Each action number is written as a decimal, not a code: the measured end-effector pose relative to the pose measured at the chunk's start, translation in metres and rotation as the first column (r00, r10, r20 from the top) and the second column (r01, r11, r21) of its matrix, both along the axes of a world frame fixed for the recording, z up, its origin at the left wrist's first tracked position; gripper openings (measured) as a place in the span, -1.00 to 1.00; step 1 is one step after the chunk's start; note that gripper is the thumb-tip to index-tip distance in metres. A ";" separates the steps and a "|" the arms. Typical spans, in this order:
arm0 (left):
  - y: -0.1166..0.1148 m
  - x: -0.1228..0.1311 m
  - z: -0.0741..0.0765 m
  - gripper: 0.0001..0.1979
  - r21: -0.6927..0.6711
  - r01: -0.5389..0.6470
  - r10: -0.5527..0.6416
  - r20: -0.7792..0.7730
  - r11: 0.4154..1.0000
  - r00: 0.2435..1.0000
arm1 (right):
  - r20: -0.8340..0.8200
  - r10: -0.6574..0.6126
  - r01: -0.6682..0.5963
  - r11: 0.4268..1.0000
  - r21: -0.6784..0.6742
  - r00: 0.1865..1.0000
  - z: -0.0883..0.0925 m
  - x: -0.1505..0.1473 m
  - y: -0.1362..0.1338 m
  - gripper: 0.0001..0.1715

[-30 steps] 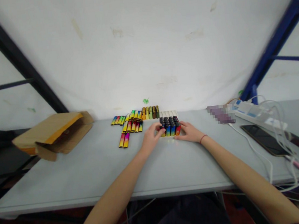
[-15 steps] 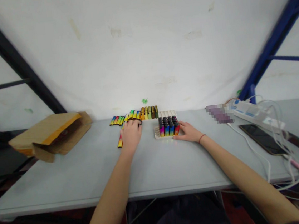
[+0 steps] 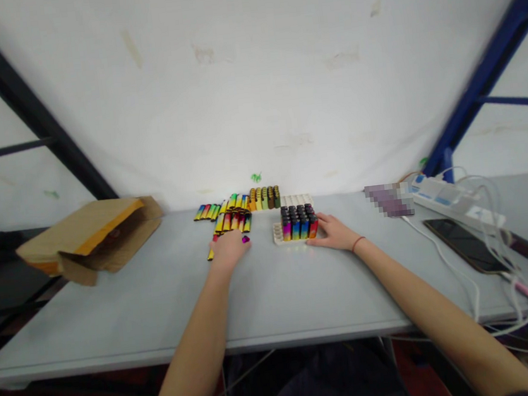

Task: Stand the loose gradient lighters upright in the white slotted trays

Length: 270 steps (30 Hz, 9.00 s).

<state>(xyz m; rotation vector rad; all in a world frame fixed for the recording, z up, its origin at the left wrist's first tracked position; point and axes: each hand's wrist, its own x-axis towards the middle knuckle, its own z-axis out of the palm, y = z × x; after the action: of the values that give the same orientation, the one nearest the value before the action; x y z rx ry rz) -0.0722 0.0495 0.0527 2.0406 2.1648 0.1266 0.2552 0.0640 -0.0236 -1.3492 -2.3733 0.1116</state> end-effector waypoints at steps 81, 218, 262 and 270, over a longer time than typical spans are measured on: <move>0.022 0.054 -0.037 -0.80 0.436 -0.087 -0.384 0.856 0.896 0.346 | -0.055 0.059 -0.062 0.997 -0.054 0.997 0.009 0.006 -0.004 -0.01; 0.012 0.042 -0.042 -0.65 0.587 0.178 -0.578 0.613 0.789 0.539 | -0.038 0.039 -0.040 0.999 -0.021 0.999 0.005 0.002 -0.005 0.02; 0.010 0.031 -0.014 -0.71 0.115 -0.093 -0.004 0.649 0.989 0.761 | -0.044 0.050 -0.050 0.999 -0.005 0.998 0.002 0.005 -0.003 -0.01; -0.001 0.046 -0.004 -0.61 -0.169 -0.067 0.156 0.973 0.983 -0.169 | -0.032 0.027 -0.027 1.000 -0.016 0.999 0.003 0.003 -0.004 0.00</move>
<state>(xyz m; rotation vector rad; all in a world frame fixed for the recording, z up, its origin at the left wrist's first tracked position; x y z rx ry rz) -0.0259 0.0482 0.0482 0.7872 1.0689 1.2236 0.2581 0.0596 -0.0202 -1.3133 -2.3697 0.1592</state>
